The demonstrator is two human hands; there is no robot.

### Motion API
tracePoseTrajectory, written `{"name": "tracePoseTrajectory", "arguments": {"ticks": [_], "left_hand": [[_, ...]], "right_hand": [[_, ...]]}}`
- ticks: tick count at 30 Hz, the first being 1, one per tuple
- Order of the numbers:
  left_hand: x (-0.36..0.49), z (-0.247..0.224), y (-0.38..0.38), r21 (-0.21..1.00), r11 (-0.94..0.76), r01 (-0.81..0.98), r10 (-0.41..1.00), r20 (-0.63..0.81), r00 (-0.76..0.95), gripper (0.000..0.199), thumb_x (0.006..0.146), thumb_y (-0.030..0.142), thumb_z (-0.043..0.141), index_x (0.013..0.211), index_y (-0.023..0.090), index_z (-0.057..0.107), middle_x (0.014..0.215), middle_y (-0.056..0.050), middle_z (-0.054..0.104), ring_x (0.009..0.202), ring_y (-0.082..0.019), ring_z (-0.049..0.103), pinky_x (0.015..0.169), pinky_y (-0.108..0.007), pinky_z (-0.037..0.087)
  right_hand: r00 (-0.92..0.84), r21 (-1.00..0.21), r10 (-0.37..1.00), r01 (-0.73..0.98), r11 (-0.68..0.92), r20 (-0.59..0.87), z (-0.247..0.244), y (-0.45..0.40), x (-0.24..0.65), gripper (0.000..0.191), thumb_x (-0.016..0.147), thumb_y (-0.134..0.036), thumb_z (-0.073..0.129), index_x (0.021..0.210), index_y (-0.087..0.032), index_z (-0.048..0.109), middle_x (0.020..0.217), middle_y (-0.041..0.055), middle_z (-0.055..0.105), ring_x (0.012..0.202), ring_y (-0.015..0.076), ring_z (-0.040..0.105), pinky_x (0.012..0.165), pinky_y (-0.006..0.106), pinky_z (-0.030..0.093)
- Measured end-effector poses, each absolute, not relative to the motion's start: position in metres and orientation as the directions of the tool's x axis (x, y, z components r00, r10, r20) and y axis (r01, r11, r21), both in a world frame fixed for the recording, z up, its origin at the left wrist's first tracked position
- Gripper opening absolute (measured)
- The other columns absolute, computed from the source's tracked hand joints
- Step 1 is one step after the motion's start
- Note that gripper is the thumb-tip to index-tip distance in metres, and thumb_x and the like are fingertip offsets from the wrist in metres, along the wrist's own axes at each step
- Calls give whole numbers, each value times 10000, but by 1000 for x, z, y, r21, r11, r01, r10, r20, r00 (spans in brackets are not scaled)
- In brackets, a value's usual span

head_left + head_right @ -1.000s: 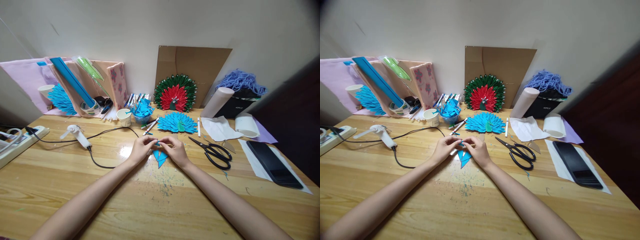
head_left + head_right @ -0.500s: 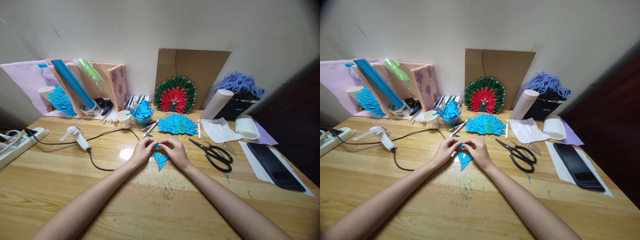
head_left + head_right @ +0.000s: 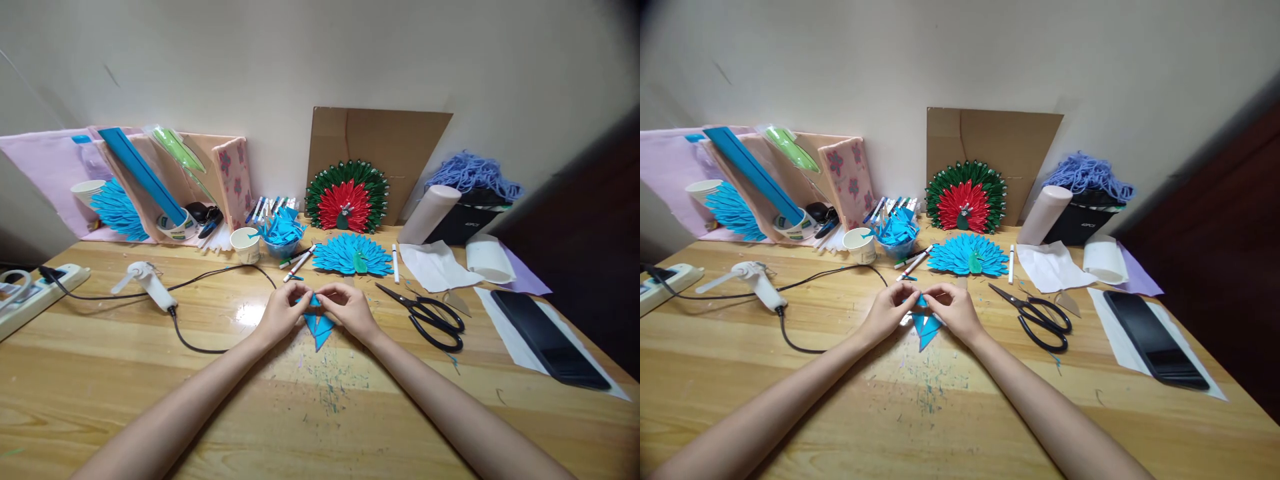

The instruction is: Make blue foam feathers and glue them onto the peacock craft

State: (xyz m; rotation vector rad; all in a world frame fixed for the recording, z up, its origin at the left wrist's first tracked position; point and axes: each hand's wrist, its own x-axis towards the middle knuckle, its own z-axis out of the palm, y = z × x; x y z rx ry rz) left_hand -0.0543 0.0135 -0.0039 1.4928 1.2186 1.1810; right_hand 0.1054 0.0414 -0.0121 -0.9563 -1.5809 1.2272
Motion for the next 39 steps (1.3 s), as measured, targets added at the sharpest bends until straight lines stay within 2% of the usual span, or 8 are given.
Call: {"name": "tracePoseTrajectory", "arguments": {"ticks": [5, 15, 19, 26, 33, 39], "left_hand": [[-55, 1, 13, 941, -241, 237, 970, 233, 65, 209, 814, 292, 551, 904, 147, 671, 901, -82, 667, 834, -178, 622, 754, -280, 487], [-57, 2, 12, 837, -393, 380, 914, 399, 67, 160, 794, 213, 589, 895, 202, 712, 838, -62, 687, 797, -165, 613, 735, -276, 470], [-56, 1, 11, 794, -412, 448, 904, 417, 92, 163, 822, 212, 550, 890, 192, 696, 844, -57, 670, 801, -158, 607, 740, -274, 463], [-55, 1, 11, 728, -428, 535, 891, 441, 112, 130, 836, 216, 522, 839, 170, 643, 825, -46, 634, 794, -148, 580, 719, -262, 451], [-52, 1, 9, 758, -390, 522, 915, 382, 128, 57, 797, 210, 555, 783, 164, 586, 759, -14, 574, 712, -117, 545, 621, -217, 441], [-53, -1, 9, 779, -363, 511, 923, 377, 81, 41, 782, 202, 557, 764, 166, 567, 761, -13, 567, 707, -118, 540, 616, -222, 441]], "right_hand": [[-305, -978, 934, 42, 205, 183, -11, 43, 107, 161, 694, -282, 680, 799, -161, 660, 799, 61, 693, 746, 180, 661, 703, 310, 547], [-269, -984, 949, 19, 176, 165, -11, 43, 106, 156, 681, -283, 689, 787, -170, 674, 791, 57, 708, 753, 190, 667, 718, 322, 543], [-271, -970, 942, 88, 228, 197, -11, 41, 106, 148, 712, -280, 664, 812, -172, 676, 801, 55, 703, 747, 183, 662, 708, 312, 540], [-251, -887, 908, 242, 393, 335, -9, 36, 107, 113, 759, -274, 618, 795, -179, 668, 790, 51, 681, 718, 171, 640, 668, 288, 519], [-301, -837, 882, 313, 450, 362, -9, 35, 108, 93, 747, -274, 624, 752, -181, 631, 745, 37, 653, 684, 162, 610, 632, 274, 492], [-308, -838, 882, 312, 447, 356, -9, 35, 108, 107, 755, -287, 608, 748, -180, 609, 734, 30, 639, 669, 154, 597, 620, 265, 478]]}}
